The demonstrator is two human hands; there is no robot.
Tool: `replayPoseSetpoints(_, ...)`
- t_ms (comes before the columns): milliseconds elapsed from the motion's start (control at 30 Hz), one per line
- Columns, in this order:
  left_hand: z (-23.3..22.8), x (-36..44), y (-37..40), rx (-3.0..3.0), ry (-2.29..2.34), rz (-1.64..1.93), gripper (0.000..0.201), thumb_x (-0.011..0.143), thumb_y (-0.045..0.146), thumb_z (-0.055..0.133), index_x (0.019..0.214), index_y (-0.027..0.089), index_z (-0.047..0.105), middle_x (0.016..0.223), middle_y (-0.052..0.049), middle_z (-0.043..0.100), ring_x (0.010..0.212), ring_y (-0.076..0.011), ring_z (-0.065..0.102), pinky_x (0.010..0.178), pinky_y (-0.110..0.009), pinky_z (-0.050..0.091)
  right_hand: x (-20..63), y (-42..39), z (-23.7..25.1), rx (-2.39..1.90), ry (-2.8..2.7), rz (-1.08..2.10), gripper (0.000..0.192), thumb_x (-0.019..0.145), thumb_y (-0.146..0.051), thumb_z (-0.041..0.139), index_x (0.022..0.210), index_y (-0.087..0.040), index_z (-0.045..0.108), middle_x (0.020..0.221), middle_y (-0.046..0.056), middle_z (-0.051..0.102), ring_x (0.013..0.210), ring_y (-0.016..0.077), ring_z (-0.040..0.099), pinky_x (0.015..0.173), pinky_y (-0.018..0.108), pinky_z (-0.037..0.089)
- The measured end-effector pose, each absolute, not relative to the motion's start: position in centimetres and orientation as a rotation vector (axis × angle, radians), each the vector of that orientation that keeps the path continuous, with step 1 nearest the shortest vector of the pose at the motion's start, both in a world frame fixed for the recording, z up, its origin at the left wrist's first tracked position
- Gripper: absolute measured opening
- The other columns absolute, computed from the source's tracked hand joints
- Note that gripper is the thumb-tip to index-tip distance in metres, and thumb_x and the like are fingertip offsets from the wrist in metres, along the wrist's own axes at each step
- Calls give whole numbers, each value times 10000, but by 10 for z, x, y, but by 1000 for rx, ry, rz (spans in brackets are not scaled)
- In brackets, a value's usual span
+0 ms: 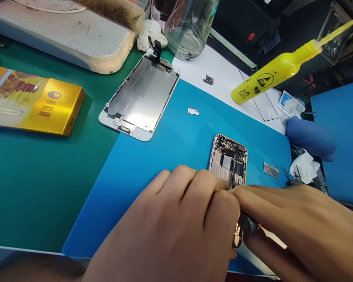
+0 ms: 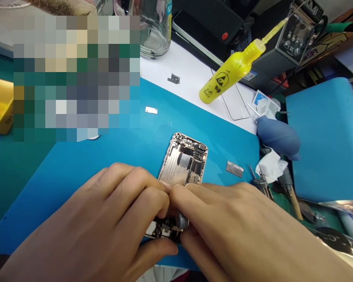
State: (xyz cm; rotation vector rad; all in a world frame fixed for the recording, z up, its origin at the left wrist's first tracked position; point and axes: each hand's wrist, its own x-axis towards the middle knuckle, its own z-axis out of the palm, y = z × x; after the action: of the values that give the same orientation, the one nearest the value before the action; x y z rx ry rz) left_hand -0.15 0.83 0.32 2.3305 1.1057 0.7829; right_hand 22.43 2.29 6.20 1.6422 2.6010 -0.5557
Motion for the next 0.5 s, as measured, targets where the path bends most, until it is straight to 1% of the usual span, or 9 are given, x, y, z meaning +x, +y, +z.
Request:
replayPoseSetpoints(67,5,-2,9,2333,1085,755,269,987,351,808,1041,243,568,987,-16,664,824,-252,580,566,-463,487,215,21,59,1654,2594,-547,294,1023,-489,580,1117,-285,770,840,43,731,816,228,724,710,285,599)
replayPoseSetpoints(133,6,-2,9,2328,1072,727,452,834,411,968,1041,245,602,1003,-19,681,832,-269,605,543,-466,487,209,19,58,1663,2597,-547,298,1025,-462,575,1178,-288,761,854,43,733,843,235,729,737,293,603)
replayPoseSetpoints(167,7,-3,9,2323,1069,713,500,791,411,1000,1077,250,623,1033,-20,692,845,-277,619,544,-466,492,209,19,58,1662,2598,-554,301,1024,-451,577,1202,-289,757,863,42,736,849,237,731,744,296,603)
replayPoseSetpoints(200,7,-3,8,2321,1066,704,517,788,399,1002,1131,260,641,1072,-19,701,865,-281,630,549,-462,494,210,18,59,1658,2597,-567,302,1022,-439,581,1220,-288,753,869,41,741,848,236,732,745,296,602)
replayPoseSetpoints(267,6,-5,5,2337,1060,686,485,857,386,952,1231,287,659,1149,-10,712,926,-281,643,580,-457,497,218,18,63,1633,2599,-611,298,1022,-396,583,1247,-285,743,888,35,756,826,227,733,729,289,591)
replayPoseSetpoints(333,6,-8,1,2381,1042,686,322,983,358,832,1257,299,673,1189,10,718,979,-262,641,635,-455,495,228,19,69,1550,2647,-683,282,1034,-326,561,1270,-311,716,926,-3,776,795,187,734,704,257,565)
replayPoseSetpoints(400,6,-10,-2,2418,1018,719,169,1102,325,677,1270,301,684,1221,38,723,1020,-222,638,720,-444,495,237,18,73,1464,2735,-730,305,1046,-236,519,1283,-361,663,983,-81,789,774,120,733,697,214,533)
replayPoseSetpoints(467,6,-12,-4,2432,1007,783,176,1173,334,565,1289,298,693,1224,64,734,1044,-173,640,809,-411,488,243,16,74,1439,2808,-753,352,1046,-179,485,1289,-403,605,1037,-160,784,798,64,738,722,182,515)
replayPoseSetpoints(500,6,-12,-4,2430,1005,819,196,1188,356,543,1284,293,701,1213,72,741,1054,-154,641,846,-389,482,245,13,73,1460,2817,-776,372,1048,-169,475,1305,-416,582,1054,-181,779,818,49,743,745,171,517)
